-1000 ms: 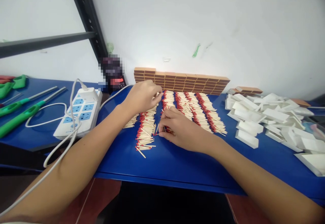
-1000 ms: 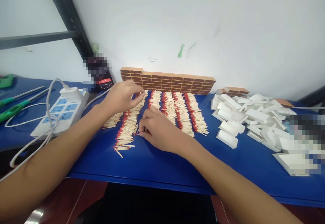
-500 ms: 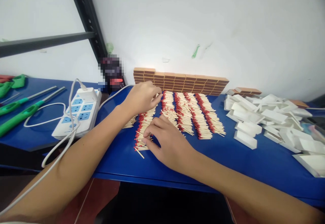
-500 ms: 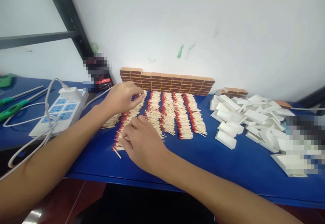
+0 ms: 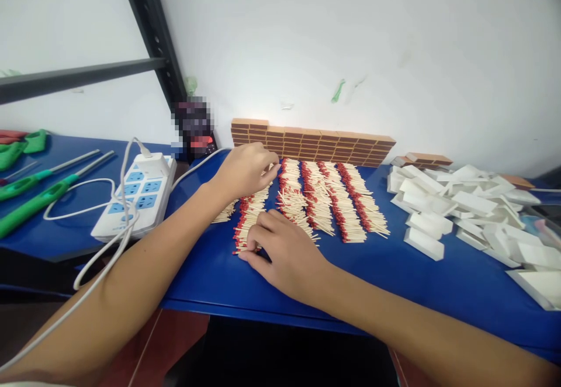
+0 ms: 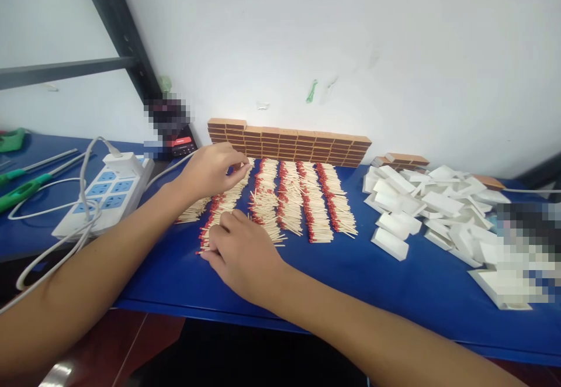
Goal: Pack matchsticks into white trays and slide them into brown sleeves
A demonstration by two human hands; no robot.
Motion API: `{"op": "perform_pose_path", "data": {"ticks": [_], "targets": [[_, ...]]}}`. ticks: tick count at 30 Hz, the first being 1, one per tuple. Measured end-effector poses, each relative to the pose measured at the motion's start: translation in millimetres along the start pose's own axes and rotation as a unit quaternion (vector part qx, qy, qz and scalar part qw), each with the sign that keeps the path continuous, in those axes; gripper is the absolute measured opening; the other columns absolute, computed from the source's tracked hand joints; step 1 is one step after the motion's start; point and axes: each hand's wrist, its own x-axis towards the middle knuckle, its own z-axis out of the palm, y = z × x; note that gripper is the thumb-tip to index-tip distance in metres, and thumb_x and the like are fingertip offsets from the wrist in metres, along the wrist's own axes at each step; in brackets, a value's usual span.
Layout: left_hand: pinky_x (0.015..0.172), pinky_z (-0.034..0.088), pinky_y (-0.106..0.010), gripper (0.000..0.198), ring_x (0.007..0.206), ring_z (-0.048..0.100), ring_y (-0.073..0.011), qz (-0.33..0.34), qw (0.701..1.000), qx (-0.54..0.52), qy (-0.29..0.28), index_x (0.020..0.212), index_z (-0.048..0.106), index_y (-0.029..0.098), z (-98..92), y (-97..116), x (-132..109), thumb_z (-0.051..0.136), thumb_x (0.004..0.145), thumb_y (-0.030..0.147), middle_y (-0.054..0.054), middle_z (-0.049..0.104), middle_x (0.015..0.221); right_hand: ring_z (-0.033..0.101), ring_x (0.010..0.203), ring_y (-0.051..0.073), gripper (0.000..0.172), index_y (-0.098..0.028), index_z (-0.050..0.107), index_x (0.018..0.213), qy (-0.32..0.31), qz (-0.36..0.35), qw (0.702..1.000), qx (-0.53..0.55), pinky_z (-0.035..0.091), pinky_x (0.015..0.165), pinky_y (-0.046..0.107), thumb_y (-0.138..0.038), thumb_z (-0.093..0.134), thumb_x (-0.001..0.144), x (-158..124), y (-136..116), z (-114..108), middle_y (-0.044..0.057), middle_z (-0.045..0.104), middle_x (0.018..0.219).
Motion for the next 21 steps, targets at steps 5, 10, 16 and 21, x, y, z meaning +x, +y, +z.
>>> {"op": "perform_pose_path", "data": {"ticks": [5,10,16,21], "targets": [[0.063,0.045,-0.034,0.025,0.076,0.066,-0.0226,0.002,1.000,-0.002,0.004,0.082,0.074,0.017,-0.1,-1,0,0.056,0.097,0.025,-0.006,0.073,0.074,0.057,0.093,0.022,0.024,-0.017,0.065,0.086,-0.002,-0.004,1.000,-0.012,0.047,0.083,0.036,-0.036,0.077,0.095,5,8,0,0.006,0.065,0.096],[0.063,0.045,-0.034,0.025,0.076,0.067,-0.0228,-0.001,1.000,0.002,-0.005,0.082,0.075,0.017,-1.1,0,0,0.056,0.097,0.025,-0.006,0.073,0.074,0.057,0.091,0.021,0.026,-0.016,0.065,0.087,0.012,-0.018,1.000,-0.021,0.047,0.083,0.036,-0.039,0.075,0.095,10,14,2,0.007,0.065,0.095],[0.064,0.045,-0.034,0.026,0.075,0.066,-0.0228,-0.010,1.000,0.005,-0.014,0.081,0.074,0.017,-2.6,2,1,0.054,0.098,0.025,-0.006,0.072,0.074,0.058,0.090,0.020,0.027,-0.017,0.064,0.085,0.012,-0.020,1.000,-0.012,0.046,0.082,0.034,-0.039,0.077,0.094,12,16,-3,0.006,0.064,0.096],[0.065,0.046,-0.035,0.025,0.078,0.066,-0.0233,-0.009,1.000,-0.004,-0.017,0.083,0.074,0.017,-2.5,1,1,0.055,0.098,0.025,-0.007,0.074,0.077,0.057,0.088,0.019,0.020,-0.018,0.064,0.087,0.019,-0.025,1.000,-0.004,0.043,0.077,0.032,-0.031,0.073,0.099,11,30,-30,0.005,0.062,0.093]]}}
